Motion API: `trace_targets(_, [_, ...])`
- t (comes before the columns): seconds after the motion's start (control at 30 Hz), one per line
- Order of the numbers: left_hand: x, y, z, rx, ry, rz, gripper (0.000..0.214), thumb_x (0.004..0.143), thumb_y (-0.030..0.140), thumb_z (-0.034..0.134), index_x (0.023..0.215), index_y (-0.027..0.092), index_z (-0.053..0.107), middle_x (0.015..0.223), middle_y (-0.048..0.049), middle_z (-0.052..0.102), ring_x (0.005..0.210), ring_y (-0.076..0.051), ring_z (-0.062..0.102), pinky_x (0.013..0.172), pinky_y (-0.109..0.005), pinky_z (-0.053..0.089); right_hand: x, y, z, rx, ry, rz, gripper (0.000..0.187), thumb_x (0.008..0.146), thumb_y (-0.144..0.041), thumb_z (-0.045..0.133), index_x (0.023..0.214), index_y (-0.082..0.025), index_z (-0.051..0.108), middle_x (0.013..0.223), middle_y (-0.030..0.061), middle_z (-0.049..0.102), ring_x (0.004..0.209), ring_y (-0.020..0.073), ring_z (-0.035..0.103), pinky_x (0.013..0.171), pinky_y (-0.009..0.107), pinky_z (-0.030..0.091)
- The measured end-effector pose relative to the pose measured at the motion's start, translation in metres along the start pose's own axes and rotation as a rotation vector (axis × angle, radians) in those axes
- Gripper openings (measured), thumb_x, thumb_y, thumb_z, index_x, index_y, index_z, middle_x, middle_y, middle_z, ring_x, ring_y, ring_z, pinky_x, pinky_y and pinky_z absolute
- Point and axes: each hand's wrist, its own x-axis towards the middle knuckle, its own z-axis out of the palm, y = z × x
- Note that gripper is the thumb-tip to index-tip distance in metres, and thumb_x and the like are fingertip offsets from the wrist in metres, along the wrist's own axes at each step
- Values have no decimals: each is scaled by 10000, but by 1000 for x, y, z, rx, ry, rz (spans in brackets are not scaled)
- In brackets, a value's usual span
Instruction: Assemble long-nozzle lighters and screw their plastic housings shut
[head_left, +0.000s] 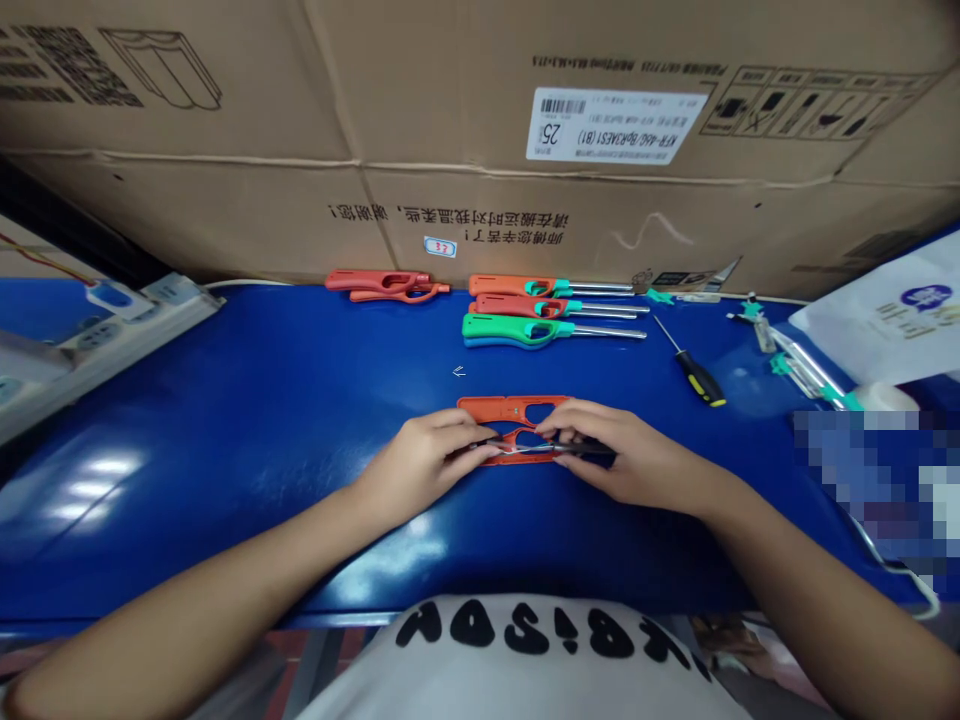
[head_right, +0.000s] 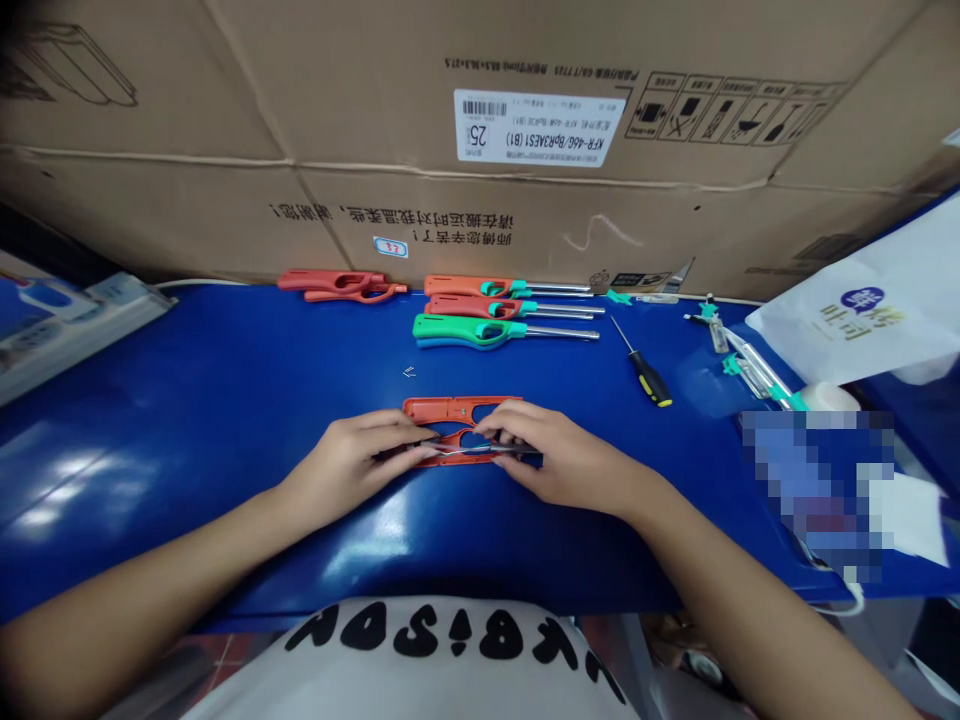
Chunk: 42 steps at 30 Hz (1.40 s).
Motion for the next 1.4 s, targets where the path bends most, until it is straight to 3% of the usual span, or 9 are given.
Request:
trace_targets(0.33, [3,8,0,19,59,85,184,950,166,635,1119,149,706,964,-76,747,838,-156,721,757,-265,603,-20,5,-7,-155,67,-53,129,998,-244,544,1090,-240,634,1053,54,683,964,174,644,860,318,510])
trace_targets(0.6, [1,5,2,-11,45,87,202,950,141,625,1134,146,708,974,-77,743,855,-156,715,763,-260,599,-31,21,6,-313,189,-90,98,991,-261,576,1077,-216,590,993,56,699,895,186,642,810,338,450])
trace_targets(0.83, [1,1,4,-12,3,70,206,962,142,610,1136,165,718,1057,-83,697,963,-164,706,858,-280,596,-32,29,10,-353,192,-106,122,993,-290,591,1080,-206,612,988,54,712,890,182,642,793,337,410])
trace_targets(1.4, [0,-2,8,85,-74,46,204,987,208,585,1117,161,736,1045,-83,713,910,-172,713,835,-318,612,-35,28,7,-441,166,-229,189,982,-181,583,1135,-204,692,945,56,670,837,162,575,747,339,387])
